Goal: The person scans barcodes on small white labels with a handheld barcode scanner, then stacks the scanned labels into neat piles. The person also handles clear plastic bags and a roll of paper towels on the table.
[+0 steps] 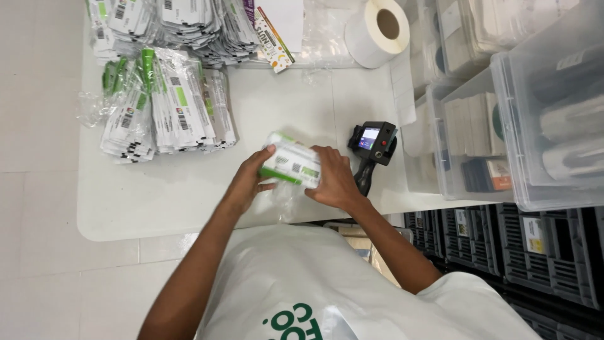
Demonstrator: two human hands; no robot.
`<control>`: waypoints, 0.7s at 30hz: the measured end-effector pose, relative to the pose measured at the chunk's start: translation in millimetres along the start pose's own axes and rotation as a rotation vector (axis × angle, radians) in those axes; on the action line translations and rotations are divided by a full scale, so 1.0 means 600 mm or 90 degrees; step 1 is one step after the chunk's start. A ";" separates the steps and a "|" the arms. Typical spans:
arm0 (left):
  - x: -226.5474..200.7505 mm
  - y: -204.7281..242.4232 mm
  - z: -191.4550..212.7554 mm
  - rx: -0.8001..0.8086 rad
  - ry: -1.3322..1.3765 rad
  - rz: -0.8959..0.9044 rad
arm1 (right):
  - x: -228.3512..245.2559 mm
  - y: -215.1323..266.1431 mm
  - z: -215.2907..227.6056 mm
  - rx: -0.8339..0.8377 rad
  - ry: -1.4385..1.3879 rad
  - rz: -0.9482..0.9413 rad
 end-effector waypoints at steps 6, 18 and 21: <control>0.025 -0.055 0.079 -0.060 0.001 -0.040 | -0.007 -0.023 -0.035 -0.004 0.155 0.117; 0.104 -0.040 0.176 -0.254 0.078 -0.005 | -0.347 -0.228 0.092 0.030 0.358 -0.247; 0.120 -0.045 0.174 -0.254 0.038 0.021 | -0.284 -0.143 0.179 -0.140 0.151 -0.153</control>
Point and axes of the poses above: each hand's wrist, its own y-axis away from the middle knuckle, its own z-axis out of the back of the hand, x = y × z, the point moved 10 cm from there along -y, towards the middle knuckle, and after that the axes turned 15 degrees about y, right-handed, at the moved point
